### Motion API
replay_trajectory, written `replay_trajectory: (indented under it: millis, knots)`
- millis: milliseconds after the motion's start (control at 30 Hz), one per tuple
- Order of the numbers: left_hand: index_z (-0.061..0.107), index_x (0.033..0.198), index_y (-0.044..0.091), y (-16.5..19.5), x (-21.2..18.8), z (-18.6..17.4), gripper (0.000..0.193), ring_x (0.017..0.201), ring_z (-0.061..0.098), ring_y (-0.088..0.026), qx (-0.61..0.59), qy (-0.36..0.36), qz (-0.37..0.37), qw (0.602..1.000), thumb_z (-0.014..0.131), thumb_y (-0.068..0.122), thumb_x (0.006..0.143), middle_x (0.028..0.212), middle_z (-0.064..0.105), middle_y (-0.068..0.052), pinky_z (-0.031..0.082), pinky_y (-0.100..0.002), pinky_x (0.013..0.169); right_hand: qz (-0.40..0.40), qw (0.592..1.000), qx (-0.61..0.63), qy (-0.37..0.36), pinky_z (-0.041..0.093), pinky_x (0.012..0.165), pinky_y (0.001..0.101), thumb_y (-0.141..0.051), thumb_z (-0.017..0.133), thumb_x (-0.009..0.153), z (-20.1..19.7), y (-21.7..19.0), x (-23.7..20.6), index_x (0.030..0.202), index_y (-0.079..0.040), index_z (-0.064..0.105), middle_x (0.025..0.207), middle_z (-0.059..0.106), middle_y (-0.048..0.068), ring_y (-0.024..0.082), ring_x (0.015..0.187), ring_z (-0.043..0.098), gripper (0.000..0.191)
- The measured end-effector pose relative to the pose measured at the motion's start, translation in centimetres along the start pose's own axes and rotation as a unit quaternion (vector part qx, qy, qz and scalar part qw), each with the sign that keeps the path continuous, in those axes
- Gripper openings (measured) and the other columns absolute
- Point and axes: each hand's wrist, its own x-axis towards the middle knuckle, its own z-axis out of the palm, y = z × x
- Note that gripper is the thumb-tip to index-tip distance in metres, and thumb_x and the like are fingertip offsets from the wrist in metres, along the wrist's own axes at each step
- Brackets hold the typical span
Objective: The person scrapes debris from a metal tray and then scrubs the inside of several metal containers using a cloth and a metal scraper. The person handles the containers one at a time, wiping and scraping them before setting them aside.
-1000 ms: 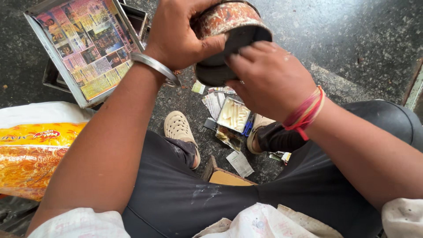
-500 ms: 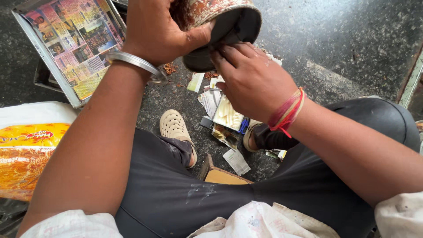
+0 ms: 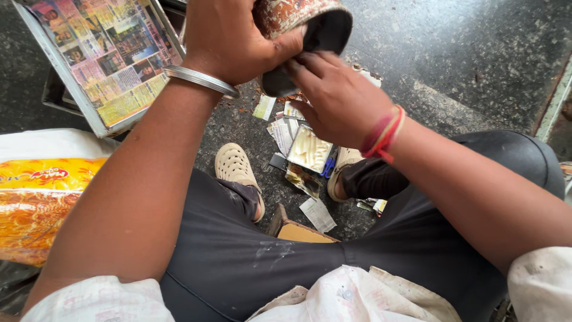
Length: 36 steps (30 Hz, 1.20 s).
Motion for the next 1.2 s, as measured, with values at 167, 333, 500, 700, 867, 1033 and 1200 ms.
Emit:
replay_trajectory:
  millis: [167,333,500,700,867,1033,1200]
  knots:
    - [0.073,0.096,0.006,0.7,0.9,0.2,0.045,0.077,0.074,-0.018,-0.232,-0.008,-0.221,0.947,0.079,0.050,0.089,0.085,0.073,-0.004,0.060,-0.034,0.073,0.005,0.984,0.160,0.077,0.050,0.103,0.0453,-0.006,0.068,0.091,2.2,-1.4,0.6,0.137,0.008,0.052,0.131,0.060,0.027,0.042,0.121,0.060,0.050]
    - [0.063,0.114,0.002,3.5,1.2,-0.3,0.055,0.094,0.074,-0.017,-0.519,0.059,-0.212,0.826,0.081,0.049,0.092,0.101,0.072,-0.007,0.062,-0.032,0.086,0.112,0.977,0.133,0.126,0.053,0.098,0.0436,0.002,0.061,0.100,3.4,-0.3,1.0,0.122,-0.001,0.057,0.123,0.062,0.022,0.040,0.118,0.062,0.023]
    - [0.070,0.111,0.000,3.9,1.1,3.0,0.058,0.088,0.070,-0.022,-0.336,0.050,-0.298,0.892,0.080,0.051,0.085,0.099,0.074,-0.013,0.060,-0.036,0.080,0.080,0.961,0.195,0.181,0.054,0.098,0.0461,0.003,0.061,0.090,3.2,0.4,1.0,0.126,0.005,0.058,0.121,0.062,0.024,0.040,0.113,0.063,0.036]
    - [0.066,0.123,-0.003,-3.3,-0.3,1.4,0.061,0.098,0.071,-0.029,-0.201,-0.099,-0.070,0.972,0.082,0.044,0.088,0.112,0.072,-0.020,0.056,-0.041,0.085,0.003,0.999,-0.020,-0.039,0.052,0.098,0.0474,-0.006,0.061,0.091,3.3,1.2,0.5,0.129,0.002,0.063,0.120,0.065,0.020,0.038,0.110,0.063,0.039]
    - [0.069,0.116,-0.001,-3.3,-0.1,1.4,0.055,0.091,0.072,-0.029,-0.153,-0.135,-0.073,0.976,0.080,0.046,0.089,0.104,0.074,-0.019,0.057,-0.041,0.080,-0.022,0.997,0.052,0.042,0.050,0.102,0.0465,-0.010,0.061,0.093,2.5,0.6,0.5,0.136,0.008,0.058,0.127,0.059,0.026,0.041,0.116,0.059,0.047]
    - [0.073,0.109,0.002,-2.3,-0.3,0.9,0.051,0.079,0.072,-0.030,-0.111,-0.105,-0.081,0.985,0.084,0.047,0.087,0.093,0.074,-0.016,0.056,-0.041,0.071,-0.051,0.992,-0.107,0.039,0.049,0.106,0.0446,-0.012,0.060,0.086,2.6,-1.0,1.0,0.136,0.012,0.057,0.133,0.056,0.028,0.041,0.125,0.058,0.055]
    - [0.075,0.109,0.009,-3.5,0.1,-0.4,0.038,0.079,0.072,-0.022,-0.163,-0.138,-0.095,0.972,0.062,0.044,0.102,0.093,0.076,-0.011,0.056,-0.037,0.070,-0.018,0.996,-0.087,0.000,0.046,0.111,0.0465,-0.015,0.062,0.098,3.2,0.7,1.0,0.134,0.008,0.060,0.134,0.059,0.024,0.039,0.129,0.056,0.042]
